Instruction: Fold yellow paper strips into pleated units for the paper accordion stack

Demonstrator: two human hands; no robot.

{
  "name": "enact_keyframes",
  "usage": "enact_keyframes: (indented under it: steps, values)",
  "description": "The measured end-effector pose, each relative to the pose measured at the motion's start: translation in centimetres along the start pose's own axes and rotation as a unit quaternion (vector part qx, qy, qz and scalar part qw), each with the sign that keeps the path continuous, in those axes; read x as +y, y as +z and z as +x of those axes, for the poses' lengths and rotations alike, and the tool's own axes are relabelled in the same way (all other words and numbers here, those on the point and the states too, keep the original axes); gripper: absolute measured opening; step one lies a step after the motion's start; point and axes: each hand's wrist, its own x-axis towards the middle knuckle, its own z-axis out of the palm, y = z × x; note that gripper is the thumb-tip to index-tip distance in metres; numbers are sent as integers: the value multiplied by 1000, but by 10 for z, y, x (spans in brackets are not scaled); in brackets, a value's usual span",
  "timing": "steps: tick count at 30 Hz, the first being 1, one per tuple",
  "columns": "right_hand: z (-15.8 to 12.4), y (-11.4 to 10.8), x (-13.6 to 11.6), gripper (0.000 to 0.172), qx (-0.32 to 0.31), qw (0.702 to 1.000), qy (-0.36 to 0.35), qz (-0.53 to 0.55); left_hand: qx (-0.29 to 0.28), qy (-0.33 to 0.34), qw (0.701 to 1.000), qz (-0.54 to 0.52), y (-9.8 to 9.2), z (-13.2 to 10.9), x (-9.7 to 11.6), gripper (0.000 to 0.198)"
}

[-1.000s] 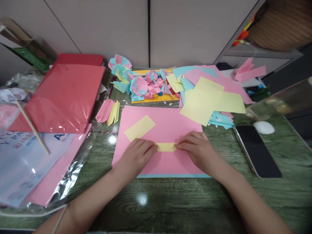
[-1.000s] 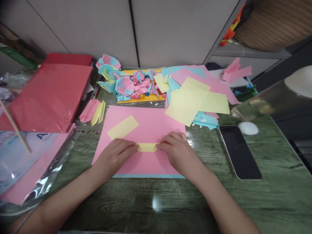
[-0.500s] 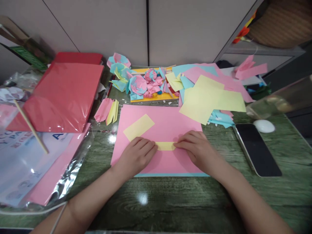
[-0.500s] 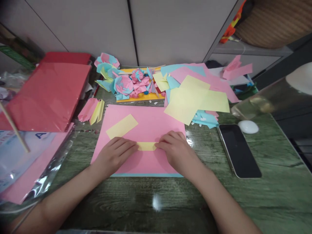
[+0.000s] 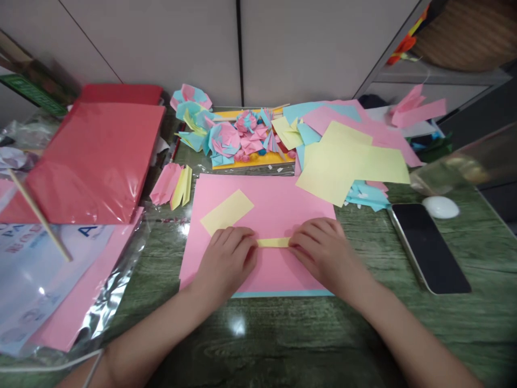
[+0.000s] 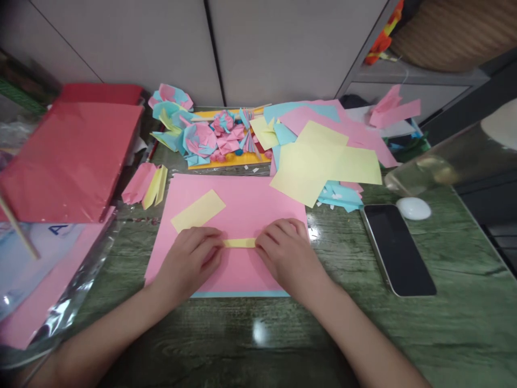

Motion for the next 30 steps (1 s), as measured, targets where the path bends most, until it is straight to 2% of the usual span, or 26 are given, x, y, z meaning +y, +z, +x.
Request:
enact_keyframes:
  steps: [8,13,23,30]
  values:
    - [2,6,-5,13,-12,993,98,71,-38,-92,994,-52,-6,4,2,6]
    - [2,7,-9,11,-19,985,142,93,-73,-111,988,-73,-11,5,2,6]
    - [6,7,-14,11,-5,984,169,56,-116,-153,980,-50,-11,13,4,9]
    - [8,8,-15,11,-6,984,174,24,-115,-156,981,-5,-9,20,10,10]
